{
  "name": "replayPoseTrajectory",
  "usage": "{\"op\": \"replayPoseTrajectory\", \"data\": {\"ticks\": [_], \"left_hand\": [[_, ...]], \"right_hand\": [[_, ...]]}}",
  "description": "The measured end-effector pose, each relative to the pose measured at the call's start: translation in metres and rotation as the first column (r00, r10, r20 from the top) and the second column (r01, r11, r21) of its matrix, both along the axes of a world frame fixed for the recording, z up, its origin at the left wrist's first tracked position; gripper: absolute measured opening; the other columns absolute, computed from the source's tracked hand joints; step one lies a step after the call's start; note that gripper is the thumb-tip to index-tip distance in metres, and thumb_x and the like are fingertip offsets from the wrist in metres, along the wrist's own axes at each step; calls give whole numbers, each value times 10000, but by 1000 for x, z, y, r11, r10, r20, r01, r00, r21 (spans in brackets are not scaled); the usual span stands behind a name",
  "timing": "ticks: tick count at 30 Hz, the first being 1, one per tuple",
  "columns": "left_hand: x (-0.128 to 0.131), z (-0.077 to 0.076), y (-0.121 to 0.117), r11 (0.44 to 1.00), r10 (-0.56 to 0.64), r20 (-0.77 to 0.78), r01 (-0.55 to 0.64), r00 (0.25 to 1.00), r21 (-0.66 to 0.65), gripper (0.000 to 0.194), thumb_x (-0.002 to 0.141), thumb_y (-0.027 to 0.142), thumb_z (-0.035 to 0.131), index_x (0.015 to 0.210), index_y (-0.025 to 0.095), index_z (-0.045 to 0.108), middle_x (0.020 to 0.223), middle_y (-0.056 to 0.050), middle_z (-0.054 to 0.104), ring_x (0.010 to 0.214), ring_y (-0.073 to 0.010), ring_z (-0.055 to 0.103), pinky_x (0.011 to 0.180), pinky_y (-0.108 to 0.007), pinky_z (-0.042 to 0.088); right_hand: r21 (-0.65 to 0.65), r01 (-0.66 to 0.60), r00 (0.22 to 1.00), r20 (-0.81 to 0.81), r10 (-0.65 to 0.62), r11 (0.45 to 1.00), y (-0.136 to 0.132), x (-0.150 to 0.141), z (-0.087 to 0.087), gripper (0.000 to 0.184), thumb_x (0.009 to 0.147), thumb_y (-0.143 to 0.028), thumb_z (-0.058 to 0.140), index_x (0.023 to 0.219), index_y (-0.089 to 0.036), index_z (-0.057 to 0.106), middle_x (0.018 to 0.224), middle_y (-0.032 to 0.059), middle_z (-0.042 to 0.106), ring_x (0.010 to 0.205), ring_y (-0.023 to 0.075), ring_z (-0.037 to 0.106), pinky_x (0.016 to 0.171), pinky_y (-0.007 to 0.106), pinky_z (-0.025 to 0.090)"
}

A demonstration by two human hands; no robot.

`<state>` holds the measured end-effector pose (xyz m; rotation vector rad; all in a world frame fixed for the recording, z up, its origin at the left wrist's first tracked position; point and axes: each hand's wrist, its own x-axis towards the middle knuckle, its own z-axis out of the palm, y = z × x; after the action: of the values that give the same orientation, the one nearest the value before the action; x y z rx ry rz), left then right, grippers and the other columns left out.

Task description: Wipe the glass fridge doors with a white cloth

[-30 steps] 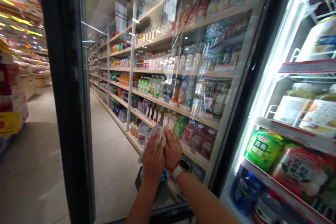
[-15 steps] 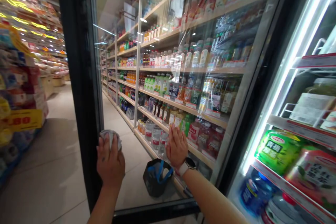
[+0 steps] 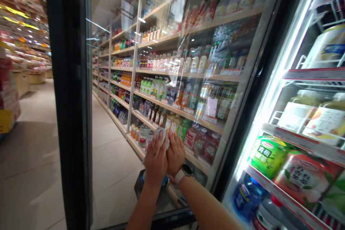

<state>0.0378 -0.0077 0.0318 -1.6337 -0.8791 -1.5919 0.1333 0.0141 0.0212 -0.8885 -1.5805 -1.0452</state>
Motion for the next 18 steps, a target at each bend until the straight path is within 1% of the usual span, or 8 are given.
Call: {"op": "replayPoseTrajectory", "data": {"ticks": [2, 4, 7, 10, 13, 15, 16, 18], "left_hand": [[-14, 1, 1, 998, 63, -42, -62, 997, 19, 545, 960, 133, 451, 1487, 236, 361, 1473, -43, 478, 1462, -158, 245, 1243, -360, 123], [-32, 1, 0, 992, 123, -24, -123, 992, 22, 557, 946, 145, 488, 1479, 258, 377, 1452, -41, 502, 1466, -163, 228, 1245, -381, 88], [-68, -3, -3, 978, 209, 48, -209, 977, 9, 598, 925, 126, 494, 1489, 272, 357, 1468, -65, 477, 1463, -190, 234, 1240, -424, 124], [-111, -8, -7, 957, 288, 78, -290, 954, 12, 609, 916, 114, 477, 1494, 256, 348, 1496, -98, 435, 1463, -234, 241, 1223, -479, 190], [-142, -9, -12, 948, 318, 167, -317, 933, -31, 579, 931, 138, 457, 1493, 230, 351, 1521, -124, 394, 1462, -271, 249, 1204, -515, 238], [-143, -6, -14, 953, 301, 243, -294, 922, -66, 567, 945, 154, 440, 1499, 220, 337, 1548, -124, 351, 1463, -283, 246, 1194, -512, 271], [-135, -4, -15, 959, 284, 273, -276, 919, -71, 567, 948, 156, 437, 1502, 220, 330, 1561, -116, 331, 1463, -283, 247, 1191, -501, 286], [-107, -1, -15, 972, 234, 299, -226, 925, -63, 570, 951, 142, 430, 1504, 229, 325, 1573, -96, 315, 1460, -269, 262, 1190, -467, 307]], "right_hand": [[-8, 9, 1000, 1, -9, 1000, -2, -2, 2, 563, 926, -166, 331, 1484, -120, 377, 1410, 150, 554, 1399, 212, 397, 1134, 406, 306], [-36, 15, 1000, 6, -15, 999, -5, -3, 4, 602, 921, -179, 317, 1515, -85, 303, 1411, 166, 548, 1404, 229, 388, 1136, 418, 301], [-70, 6, 1000, 11, -5, 998, -8, -4, 5, 649, 912, -189, 318, 1545, -91, 217, 1431, 160, 530, 1393, 248, 401, 1130, 434, 307], [-83, -18, 1000, -6, 18, 996, -9, -4, 4, 668, 907, -188, 322, 1556, -108, 183, 1451, 151, 511, 1385, 256, 409, 1125, 444, 313], [-79, -31, 999, -30, 29, 996, -10, -4, 3, 671, 908, -187, 325, 1558, -119, 174, 1452, 139, 514, 1387, 257, 404, 1124, 444, 316], [-79, -35, 999, -31, 32, 996, -11, -3, 3, 675, 906, -192, 333, 1559, -126, 176, 1458, 130, 509, 1380, 253, 414, 1121, 435, 325], [-81, -34, 999, -28, 32, 996, -11, -3, 3, 675, 905, -195, 335, 1559, -128, 181, 1463, 127, 506, 1375, 250, 421, 1120, 429, 329], [-87, -29, 999, -18, 27, 996, -12, -2, 4, 670, 906, -202, 335, 1556, -124, 194, 1466, 126, 503, 1369, 247, 430, 1121, 422, 331]]}}
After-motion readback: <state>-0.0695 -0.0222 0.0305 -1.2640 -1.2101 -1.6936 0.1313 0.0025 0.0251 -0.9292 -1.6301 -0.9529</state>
